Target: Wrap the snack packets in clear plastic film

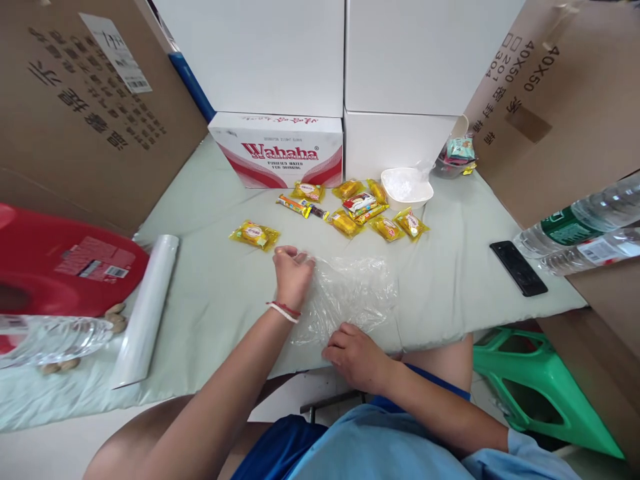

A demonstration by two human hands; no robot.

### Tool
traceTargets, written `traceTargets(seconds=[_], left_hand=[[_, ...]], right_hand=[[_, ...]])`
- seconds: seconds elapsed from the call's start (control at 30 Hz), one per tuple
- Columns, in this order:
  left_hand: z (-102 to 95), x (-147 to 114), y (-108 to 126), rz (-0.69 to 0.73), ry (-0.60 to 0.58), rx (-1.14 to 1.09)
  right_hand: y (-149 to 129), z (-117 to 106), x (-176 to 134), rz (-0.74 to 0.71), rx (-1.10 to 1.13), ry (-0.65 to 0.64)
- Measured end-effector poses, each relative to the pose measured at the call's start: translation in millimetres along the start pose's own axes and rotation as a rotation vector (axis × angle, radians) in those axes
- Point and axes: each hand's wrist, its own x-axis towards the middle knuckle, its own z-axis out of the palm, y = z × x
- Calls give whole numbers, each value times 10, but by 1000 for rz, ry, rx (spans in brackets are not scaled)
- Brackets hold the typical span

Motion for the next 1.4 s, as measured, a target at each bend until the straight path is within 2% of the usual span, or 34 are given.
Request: traceTargets(seconds=[0.07, 0.13, 0.2, 0.3, 0.4, 0.53, 0.63, 0.73, 0.8, 0.87, 1.0, 1.13, 1.23, 1.3, 1.37, 1.4], left_hand=[[21, -205, -34, 226, -72, 235], [38, -373, -53, 414, -202, 450], [59, -458, -48, 517, -286, 624], [106, -430, 4, 518, -306, 875], [152, -321, 63, 418, -313, 1085], [173, -245, 83, 316, -358, 1269], [170, -244, 70, 309, -384, 1320], [164, -242, 71, 309, -392, 1327], [155, -241, 84, 305, -408, 1313], [134, -252, 94, 312, -412, 1294], [35, -301, 77, 382, -401, 1286], [-134, -302, 38, 393, -430, 1282], [-248, -258, 22, 379, -451, 1269], [-291, -232, 15, 374, -459, 1259], [-308, -220, 11, 372, -463, 1249], [-311, -220, 9, 373, -462, 1245]], right_hand=[[-4, -1, -6, 8, 23, 1], [3, 2, -15, 8, 40, 7], [13, 15, -28, 10, 47, 17], [11, 52, -50, 28, 49, 20], [-36, 62, -76, 62, 61, -8], [-174, -99, -70, 39, 175, -43], [-248, -347, 41, -53, 336, 66], [-131, -554, 245, -24, 326, 251], [102, -611, 372, 74, 212, 309], [428, -611, 438, 233, 63, 309], [1089, -582, 335, 554, -167, 301], [1430, -681, 164, 620, -262, 318], [1390, -806, 187, 606, -286, 366], [1201, -830, 273, 556, -285, 415], [893, -751, 364, 410, -224, 372], [708, -670, 395, 303, -172, 293]])
